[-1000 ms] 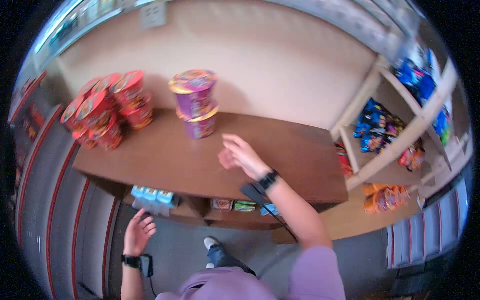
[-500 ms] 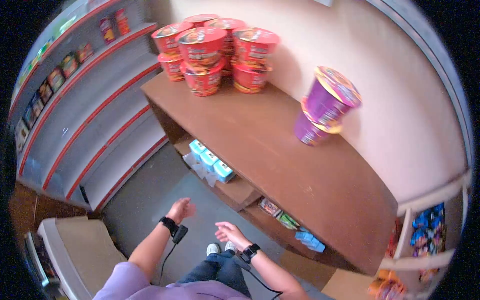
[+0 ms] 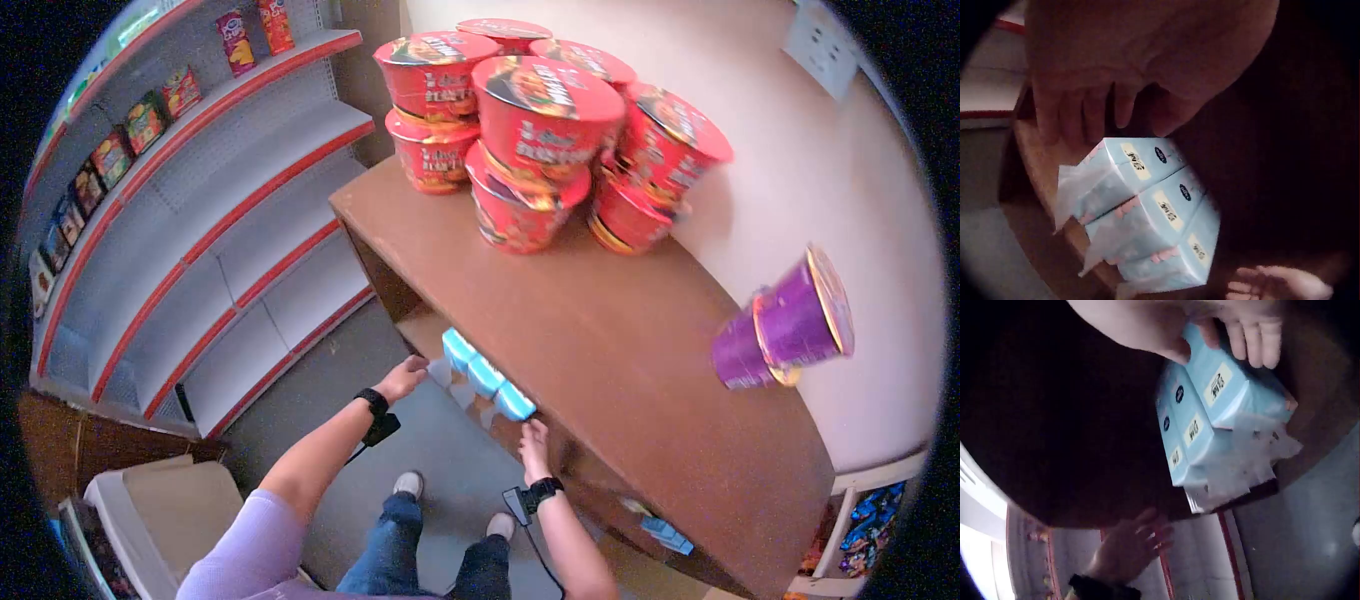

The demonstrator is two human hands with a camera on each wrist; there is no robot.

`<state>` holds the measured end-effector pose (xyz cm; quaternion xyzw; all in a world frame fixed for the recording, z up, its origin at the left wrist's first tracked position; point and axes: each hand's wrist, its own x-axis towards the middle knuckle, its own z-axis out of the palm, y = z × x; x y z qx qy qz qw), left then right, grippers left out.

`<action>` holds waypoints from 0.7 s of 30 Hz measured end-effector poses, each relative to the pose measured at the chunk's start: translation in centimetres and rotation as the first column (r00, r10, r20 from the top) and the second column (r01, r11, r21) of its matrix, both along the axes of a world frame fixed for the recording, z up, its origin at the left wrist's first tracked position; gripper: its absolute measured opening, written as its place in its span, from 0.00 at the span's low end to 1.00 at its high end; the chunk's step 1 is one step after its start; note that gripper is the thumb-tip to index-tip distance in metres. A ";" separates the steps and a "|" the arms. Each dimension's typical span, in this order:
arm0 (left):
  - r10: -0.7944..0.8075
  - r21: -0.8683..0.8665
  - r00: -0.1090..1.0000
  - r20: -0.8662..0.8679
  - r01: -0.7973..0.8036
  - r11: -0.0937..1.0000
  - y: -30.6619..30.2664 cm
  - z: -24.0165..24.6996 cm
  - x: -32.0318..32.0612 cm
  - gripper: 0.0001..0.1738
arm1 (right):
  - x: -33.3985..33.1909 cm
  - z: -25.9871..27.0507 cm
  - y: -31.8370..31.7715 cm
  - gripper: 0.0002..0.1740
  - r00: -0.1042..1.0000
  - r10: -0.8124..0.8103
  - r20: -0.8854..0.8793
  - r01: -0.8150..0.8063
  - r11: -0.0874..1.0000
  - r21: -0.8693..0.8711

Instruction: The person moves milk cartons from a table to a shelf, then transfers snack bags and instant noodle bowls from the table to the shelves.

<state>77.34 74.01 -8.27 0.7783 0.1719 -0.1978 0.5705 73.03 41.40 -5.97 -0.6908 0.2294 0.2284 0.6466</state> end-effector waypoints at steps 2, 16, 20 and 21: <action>-0.077 0.119 0.992 0.095 0.065 0.991 -0.2 -1.7 4.4 0.27 | 2.7 0.1 0.7 0.30 0.974 -0.224 -0.032 0.222 0.973 -0.057; -0.240 -0.029 0.957 0.164 0.248 0.968 -2.9 -10.5 13.1 0.33 | 7.2 -15.0 -2.4 0.27 0.915 -0.360 -0.184 0.343 0.932 -0.120; -0.475 0.358 0.854 0.213 0.384 0.851 -1.9 -11.6 8.9 0.46 | 5.2 -12.8 -0.9 0.26 0.872 -0.478 -0.110 0.481 0.877 0.008; -0.362 0.234 0.925 0.112 0.330 0.915 -1.4 -7.4 7.2 0.51 | 4.2 -12.3 -0.1 0.26 0.929 -0.371 0.001 0.367 0.917 -0.158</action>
